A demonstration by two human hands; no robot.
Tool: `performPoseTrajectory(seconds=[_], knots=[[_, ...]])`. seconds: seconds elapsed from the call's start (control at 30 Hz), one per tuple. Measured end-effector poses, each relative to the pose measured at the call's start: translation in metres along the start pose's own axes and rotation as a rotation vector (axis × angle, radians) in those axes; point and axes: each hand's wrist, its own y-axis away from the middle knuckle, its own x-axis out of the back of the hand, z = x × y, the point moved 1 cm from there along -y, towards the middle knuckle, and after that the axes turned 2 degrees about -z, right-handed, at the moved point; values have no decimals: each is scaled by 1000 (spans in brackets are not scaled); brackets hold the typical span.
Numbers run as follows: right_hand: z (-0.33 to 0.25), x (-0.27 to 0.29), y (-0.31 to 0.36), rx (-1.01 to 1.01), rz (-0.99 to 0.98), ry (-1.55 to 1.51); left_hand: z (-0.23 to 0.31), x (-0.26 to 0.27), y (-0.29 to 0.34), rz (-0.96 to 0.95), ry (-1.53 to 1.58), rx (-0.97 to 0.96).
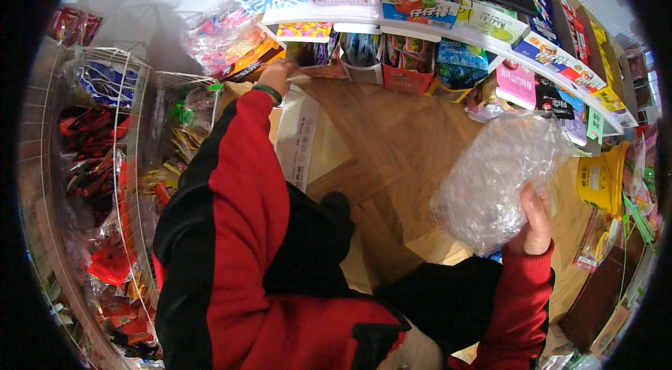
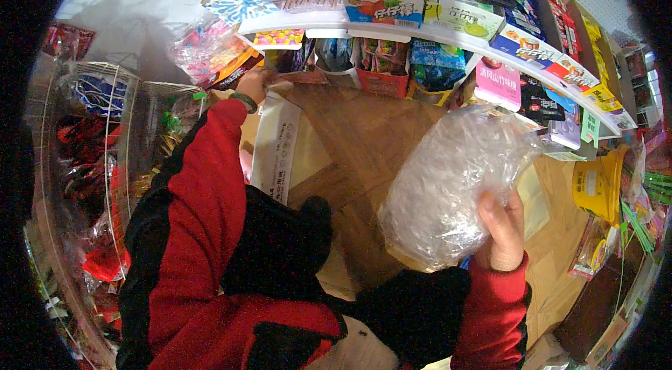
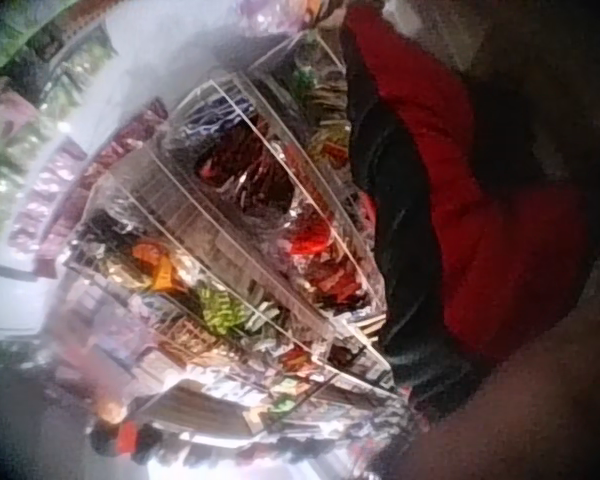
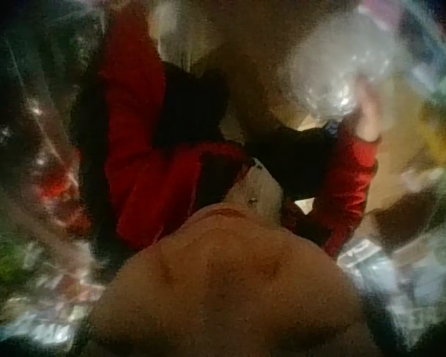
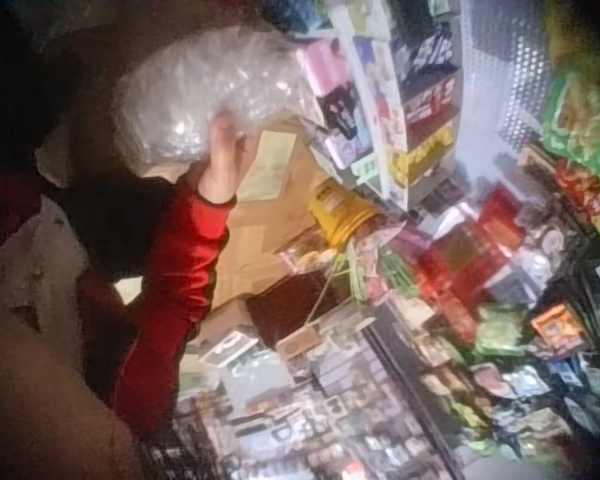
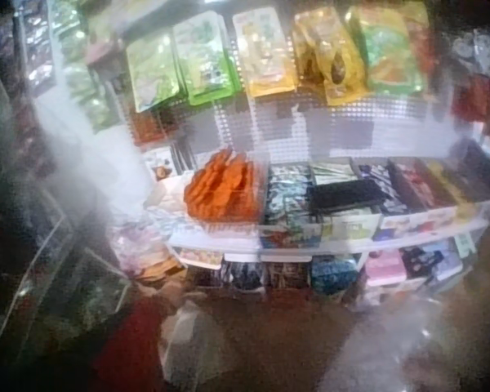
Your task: The person picks various snack packages from shelves and places them into a plastic bag. They handle multiple items one at a time, including chips, cookies, and other packaged snacks, then return some items to the shelf.
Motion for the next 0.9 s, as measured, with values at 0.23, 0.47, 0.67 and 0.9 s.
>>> performPoseTrajectory(seconds=[0.23,0.47,0.67,0.9], knots=[[2,-3,-5,-32,-9,-5,7,5,-30,-31,20,216],[4,0,-8,-46,28,-5,47,4,-42,117,49,59],[10,2,-15,-57,-5,6,52,12,-43,37,46,-133],[10,-3,-18,-54,13,-38,58,12,-50,-30,151,-102]])
